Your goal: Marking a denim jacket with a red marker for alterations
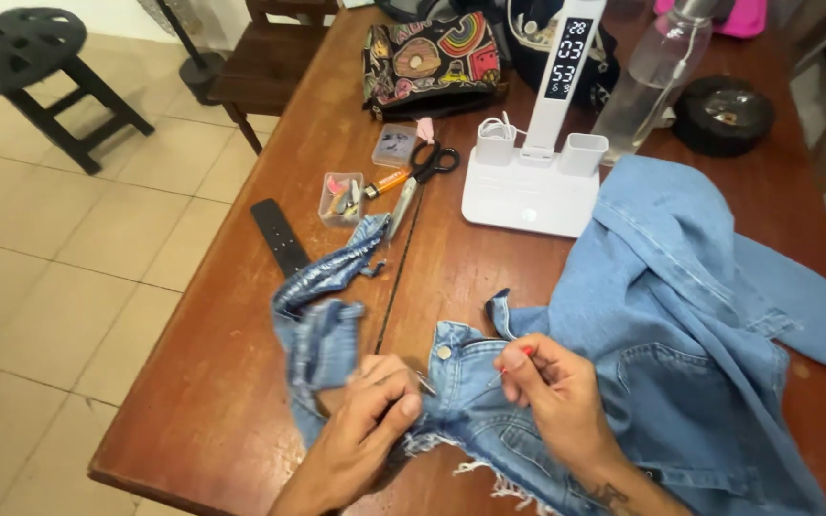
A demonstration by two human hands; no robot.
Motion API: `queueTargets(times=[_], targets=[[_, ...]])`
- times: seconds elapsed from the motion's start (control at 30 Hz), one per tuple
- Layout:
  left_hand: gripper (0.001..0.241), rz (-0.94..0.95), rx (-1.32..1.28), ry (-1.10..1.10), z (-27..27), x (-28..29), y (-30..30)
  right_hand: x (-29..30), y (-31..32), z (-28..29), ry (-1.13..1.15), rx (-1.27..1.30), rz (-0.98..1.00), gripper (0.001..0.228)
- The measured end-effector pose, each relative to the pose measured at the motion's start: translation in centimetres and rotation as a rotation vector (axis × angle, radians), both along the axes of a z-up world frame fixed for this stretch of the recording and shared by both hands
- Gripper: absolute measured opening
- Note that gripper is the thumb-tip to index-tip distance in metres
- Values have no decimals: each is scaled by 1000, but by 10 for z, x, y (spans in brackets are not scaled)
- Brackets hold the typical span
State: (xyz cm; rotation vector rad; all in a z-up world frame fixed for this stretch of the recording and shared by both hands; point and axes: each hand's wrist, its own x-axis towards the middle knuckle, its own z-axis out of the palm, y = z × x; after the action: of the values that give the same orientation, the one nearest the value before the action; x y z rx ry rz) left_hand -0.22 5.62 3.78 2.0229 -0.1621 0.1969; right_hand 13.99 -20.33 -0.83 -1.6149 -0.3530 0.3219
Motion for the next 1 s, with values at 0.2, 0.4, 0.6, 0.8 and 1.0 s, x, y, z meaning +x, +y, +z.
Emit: queueTargets(times=[0.2,0.4,0.6,0.8,1.0], targets=[[39,157,414,-51,-11,-10,-12,8,-13,4,-103,-95,54,29],[50,370,732,-400,-19,-26,-40,3,-10,37,69,40,-20,32],[39,210,951,-160,-22,-21,-56,-42,8,31,45,74,-51,31],[22,155,299,61,-16,-20,-23,-35,-15,-9,82,135,-66,31],[18,227,453,117,-18,-17,-36,-43,-13,3,-11,96,-17,33]])
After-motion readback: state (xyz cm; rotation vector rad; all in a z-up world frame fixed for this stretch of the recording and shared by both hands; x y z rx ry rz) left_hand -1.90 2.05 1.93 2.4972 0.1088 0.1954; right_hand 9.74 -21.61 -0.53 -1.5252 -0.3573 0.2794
